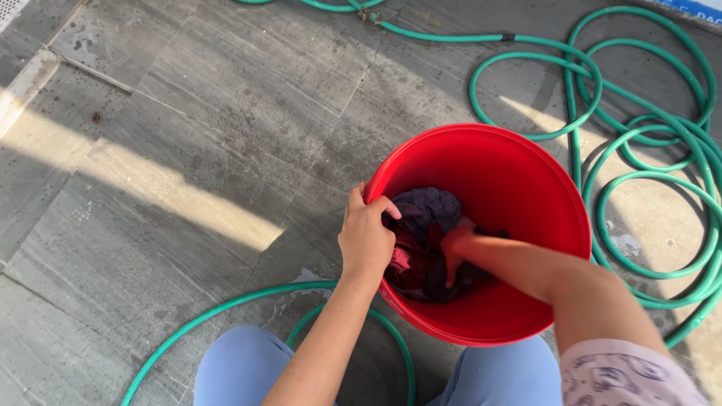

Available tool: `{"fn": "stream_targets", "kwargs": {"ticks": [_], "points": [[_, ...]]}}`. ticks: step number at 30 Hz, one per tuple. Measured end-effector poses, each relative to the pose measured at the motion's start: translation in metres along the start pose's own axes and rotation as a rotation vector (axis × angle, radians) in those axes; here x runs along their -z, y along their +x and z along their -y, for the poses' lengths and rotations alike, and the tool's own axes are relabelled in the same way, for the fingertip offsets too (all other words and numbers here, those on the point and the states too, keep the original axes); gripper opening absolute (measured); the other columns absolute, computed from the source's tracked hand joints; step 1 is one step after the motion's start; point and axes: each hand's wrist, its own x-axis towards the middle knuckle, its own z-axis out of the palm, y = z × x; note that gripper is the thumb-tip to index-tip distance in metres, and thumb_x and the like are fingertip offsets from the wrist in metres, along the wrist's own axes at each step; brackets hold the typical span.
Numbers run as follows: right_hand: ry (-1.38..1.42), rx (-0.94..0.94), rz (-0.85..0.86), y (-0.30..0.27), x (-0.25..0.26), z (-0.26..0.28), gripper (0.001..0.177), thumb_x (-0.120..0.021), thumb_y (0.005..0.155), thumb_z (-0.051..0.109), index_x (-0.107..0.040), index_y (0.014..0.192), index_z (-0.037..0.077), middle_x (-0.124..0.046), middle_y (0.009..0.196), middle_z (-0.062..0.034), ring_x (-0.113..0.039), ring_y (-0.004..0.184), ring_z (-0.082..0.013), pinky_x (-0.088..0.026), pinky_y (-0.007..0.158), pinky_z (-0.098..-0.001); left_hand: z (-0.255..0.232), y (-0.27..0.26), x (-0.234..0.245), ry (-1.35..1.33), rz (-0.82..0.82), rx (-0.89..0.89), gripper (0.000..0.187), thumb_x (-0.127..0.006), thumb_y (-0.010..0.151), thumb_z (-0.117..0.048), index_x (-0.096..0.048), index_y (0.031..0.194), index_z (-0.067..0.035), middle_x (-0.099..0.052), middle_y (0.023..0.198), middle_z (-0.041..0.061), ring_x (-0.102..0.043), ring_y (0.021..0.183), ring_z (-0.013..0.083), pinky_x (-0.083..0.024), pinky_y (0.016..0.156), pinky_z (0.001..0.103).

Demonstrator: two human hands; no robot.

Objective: Hanging wet laundry on a circular drying rack and carrying a bucket.

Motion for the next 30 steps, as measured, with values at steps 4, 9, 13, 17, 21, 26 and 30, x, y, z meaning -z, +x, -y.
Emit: {"fn": "stream_targets", "kwargs": {"ticks": [4, 9, 13, 17, 21, 26, 30], "points": [[0.055, 0.08, -0.162, 0.036, 0.018, -0.013, 0.085, -0.086, 0.066, 0.05, -0.051, 0.133, 0.01, -0.067, 0.128, -0.013, -0.066, 0.119, -0.0308, -0.054, 0.097, -0.0434, 0.003, 0.01, -0.002, 0.015, -0.021, -0.029, 0.031, -0.068, 0.07, 0.011, -0.069, 0.082, -0.017, -0.047, 0.147, 0.013, -0.054, 0.13, 0.0365, -0.057, 0.085, 0.044], [0.185, 0.102, -0.308, 0.023, 0.039, -0.036, 0.059, -0.079, 0.07, 0.044, -0.073, 0.121, 0.016, -0.074, 0.122, -0.0125, -0.069, 0.115, -0.0318, -0.057, 0.095, -0.0453, -0.004, 0.002, 0.006, 0.002, 0.027, 0.023, 0.031, -0.069, 0.068, 0.01, -0.068, 0.083, -0.018, -0.047, 0.148, 0.012, -0.054, 0.131, 0.0355, -0.057, 0.084, 0.045], [0.377, -0.051, -0.396, -0.08, 0.089, -0.061, 0.091, -0.091, 0.06, 0.054, -0.06, 0.139, 0.02, -0.067, 0.13, -0.0114, -0.063, 0.122, -0.0334, -0.053, 0.098, -0.0485, -0.001, 0.003, 0.003, 0.022, 0.008, 0.01, 0.031, -0.068, 0.07, 0.01, -0.068, 0.083, -0.018, -0.048, 0.148, 0.012, -0.055, 0.129, 0.0358, -0.057, 0.084, 0.046], [0.33, -0.071, -0.313, -0.128, 0.095, -0.047, 0.097, -0.093, 0.059, 0.056, -0.057, 0.141, 0.02, -0.068, 0.129, -0.0105, -0.064, 0.122, -0.0328, -0.053, 0.098, -0.0477, 0.0, 0.003, 0.001, 0.029, 0.002, -0.007, 0.032, -0.068, 0.07, 0.011, -0.068, 0.083, -0.018, -0.048, 0.147, 0.013, -0.056, 0.129, 0.037, -0.057, 0.083, 0.046], [0.133, 0.118, -0.24, -0.114, 0.081, -0.017, 0.089, -0.09, 0.062, 0.056, -0.061, 0.138, 0.02, -0.072, 0.124, -0.0087, -0.067, 0.119, -0.0308, -0.055, 0.096, -0.0452, 0.0, 0.004, 0.002, 0.032, 0.004, 0.002, 0.031, -0.068, 0.07, 0.01, -0.068, 0.083, -0.018, -0.048, 0.147, 0.012, -0.057, 0.127, 0.0368, -0.057, 0.082, 0.046], [-0.021, 0.228, -0.314, -0.046, 0.015, 0.057, 0.122, -0.093, 0.059, 0.065, -0.035, 0.153, 0.014, -0.07, 0.116, -0.016, -0.068, 0.108, -0.0313, -0.056, 0.088, -0.0423, 0.003, 0.002, 0.0, 0.035, -0.005, -0.008, 0.032, -0.067, 0.07, 0.01, -0.068, 0.084, -0.019, -0.048, 0.147, 0.012, -0.058, 0.126, 0.0372, -0.057, 0.083, 0.047], [0.02, 0.282, -0.534, 0.023, -0.009, 0.063, 0.055, -0.077, 0.076, 0.046, -0.066, 0.121, 0.016, -0.071, 0.108, -0.0146, -0.071, 0.098, -0.032, -0.058, 0.08, -0.0458, 0.003, 0.007, -0.003, 0.033, -0.021, -0.016, 0.03, -0.068, 0.071, 0.009, -0.069, 0.083, -0.019, -0.049, 0.146, 0.012, -0.057, 0.126, 0.0377, -0.056, 0.083, 0.047]]}}
